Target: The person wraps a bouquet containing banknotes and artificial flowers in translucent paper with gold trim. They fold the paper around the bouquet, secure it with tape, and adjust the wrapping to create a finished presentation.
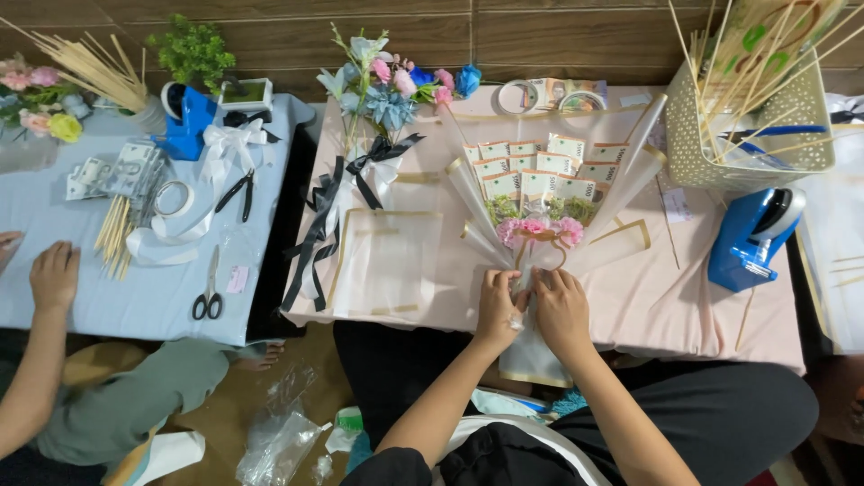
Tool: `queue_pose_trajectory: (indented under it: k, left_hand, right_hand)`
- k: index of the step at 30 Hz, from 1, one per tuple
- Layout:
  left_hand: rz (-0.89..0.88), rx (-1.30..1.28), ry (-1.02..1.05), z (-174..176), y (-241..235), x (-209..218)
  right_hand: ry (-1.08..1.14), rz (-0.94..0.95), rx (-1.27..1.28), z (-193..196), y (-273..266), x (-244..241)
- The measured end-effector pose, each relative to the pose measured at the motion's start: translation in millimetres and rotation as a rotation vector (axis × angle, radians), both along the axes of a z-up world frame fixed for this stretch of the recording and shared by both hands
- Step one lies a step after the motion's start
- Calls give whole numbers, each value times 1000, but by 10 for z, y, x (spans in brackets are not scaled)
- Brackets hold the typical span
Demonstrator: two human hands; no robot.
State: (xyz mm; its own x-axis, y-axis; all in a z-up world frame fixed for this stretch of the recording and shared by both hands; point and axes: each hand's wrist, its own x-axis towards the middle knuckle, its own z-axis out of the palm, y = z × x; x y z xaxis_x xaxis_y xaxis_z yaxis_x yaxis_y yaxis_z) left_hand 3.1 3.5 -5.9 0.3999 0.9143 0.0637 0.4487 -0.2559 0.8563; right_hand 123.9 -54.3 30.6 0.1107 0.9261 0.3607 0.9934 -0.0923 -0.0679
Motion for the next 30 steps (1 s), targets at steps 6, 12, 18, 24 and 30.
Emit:
queue_pose_trajectory:
  k: [6,12,18,24,30]
  left_hand:
    - [-15,-19,0,12,-29,-16]
    - [-36,-61,-75,-33,-26,-88]
    - [-5,-41,-96,-30,215,-692]
    - [496,574,209,-36,955,-1841]
    - [564,116,702,-223,1451,-2506]
  right_hand:
    - [-110,-5,-100,-210,16,89]
    - [-44,-42,-169,265,-36,-27]
    - [-116,-24,-209,119,-37,36]
    - [-43,-56,-259,200,-41,6]
    - [-28,-59,-263,185,-37,38]
